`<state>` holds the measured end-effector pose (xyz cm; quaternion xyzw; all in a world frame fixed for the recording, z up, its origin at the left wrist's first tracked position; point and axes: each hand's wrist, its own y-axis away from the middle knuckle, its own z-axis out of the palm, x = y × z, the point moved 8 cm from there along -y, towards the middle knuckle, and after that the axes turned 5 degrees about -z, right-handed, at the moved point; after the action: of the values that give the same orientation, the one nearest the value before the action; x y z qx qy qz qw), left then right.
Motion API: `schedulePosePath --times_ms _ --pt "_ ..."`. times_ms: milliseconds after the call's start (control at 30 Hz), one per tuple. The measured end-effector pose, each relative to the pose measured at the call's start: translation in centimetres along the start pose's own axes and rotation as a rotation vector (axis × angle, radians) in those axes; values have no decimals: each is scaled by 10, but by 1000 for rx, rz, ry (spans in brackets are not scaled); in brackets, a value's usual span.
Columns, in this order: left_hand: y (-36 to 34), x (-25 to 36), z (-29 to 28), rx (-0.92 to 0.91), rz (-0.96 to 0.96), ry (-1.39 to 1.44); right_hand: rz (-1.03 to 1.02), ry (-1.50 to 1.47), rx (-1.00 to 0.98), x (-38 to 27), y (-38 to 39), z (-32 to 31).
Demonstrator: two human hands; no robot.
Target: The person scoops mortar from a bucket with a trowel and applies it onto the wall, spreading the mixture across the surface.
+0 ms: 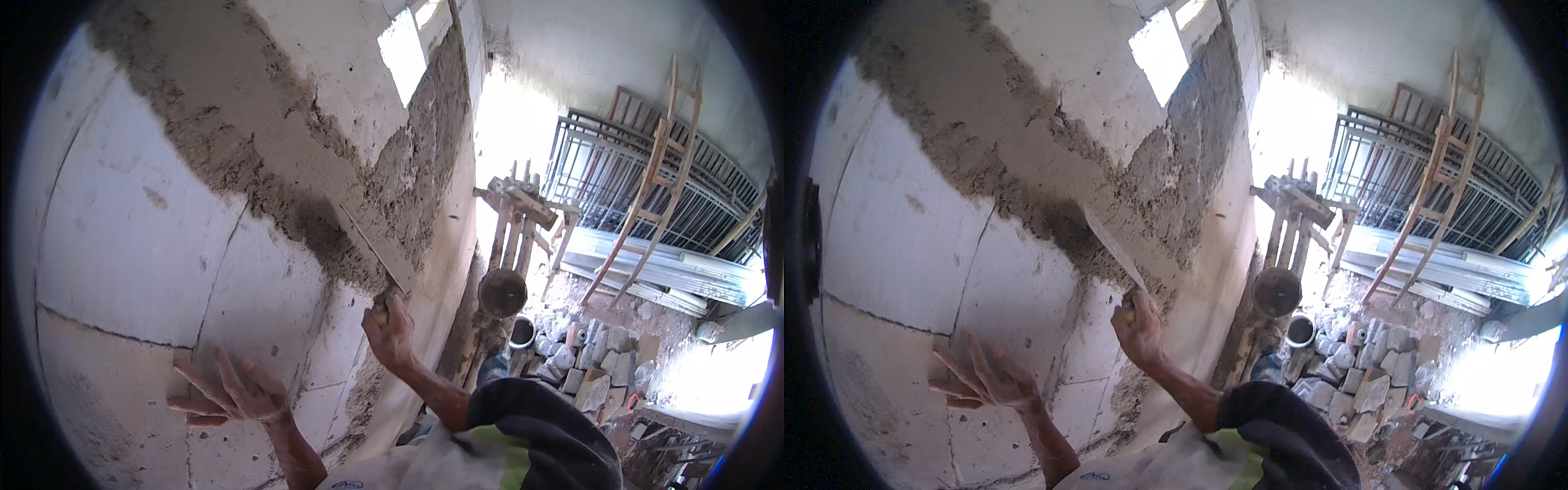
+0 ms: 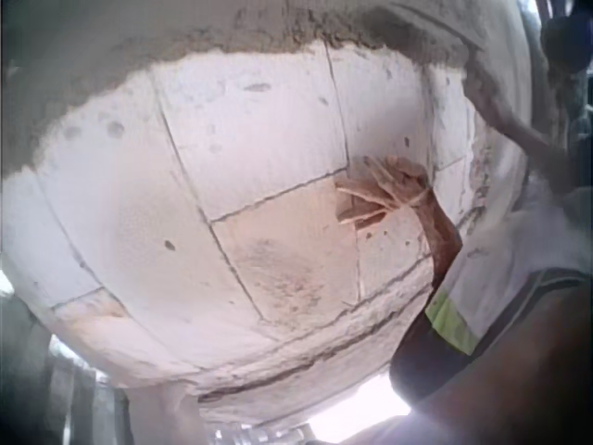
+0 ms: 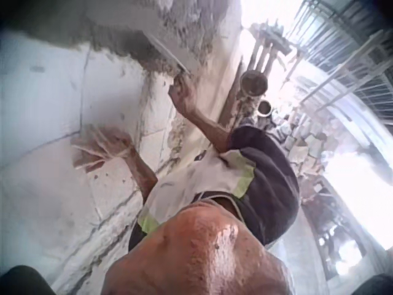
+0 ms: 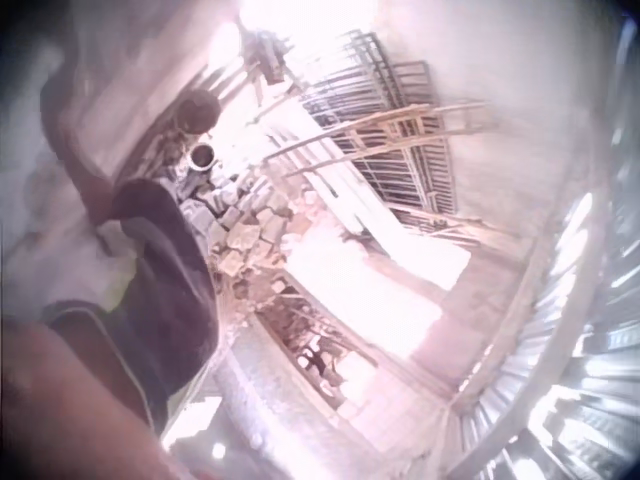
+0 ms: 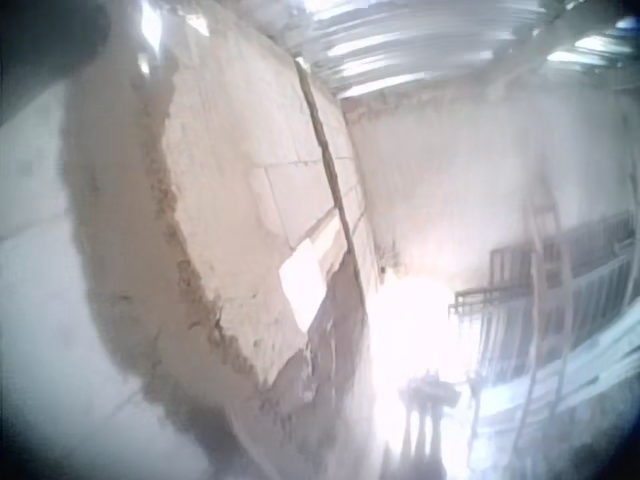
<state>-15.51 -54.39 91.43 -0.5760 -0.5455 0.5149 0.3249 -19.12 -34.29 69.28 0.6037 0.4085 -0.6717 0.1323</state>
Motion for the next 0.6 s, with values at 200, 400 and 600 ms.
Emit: schedulePosePath --times_ms 200,400,600 --pt "9 -18 17 23 18 -48 630 166 -71 198 88 -74" --pt "10 28 48 142 134 -82 846 681 -243 463 144 -225" --pt "62 106 114 57 381 -94 636 1096 -728 658 143 -241"
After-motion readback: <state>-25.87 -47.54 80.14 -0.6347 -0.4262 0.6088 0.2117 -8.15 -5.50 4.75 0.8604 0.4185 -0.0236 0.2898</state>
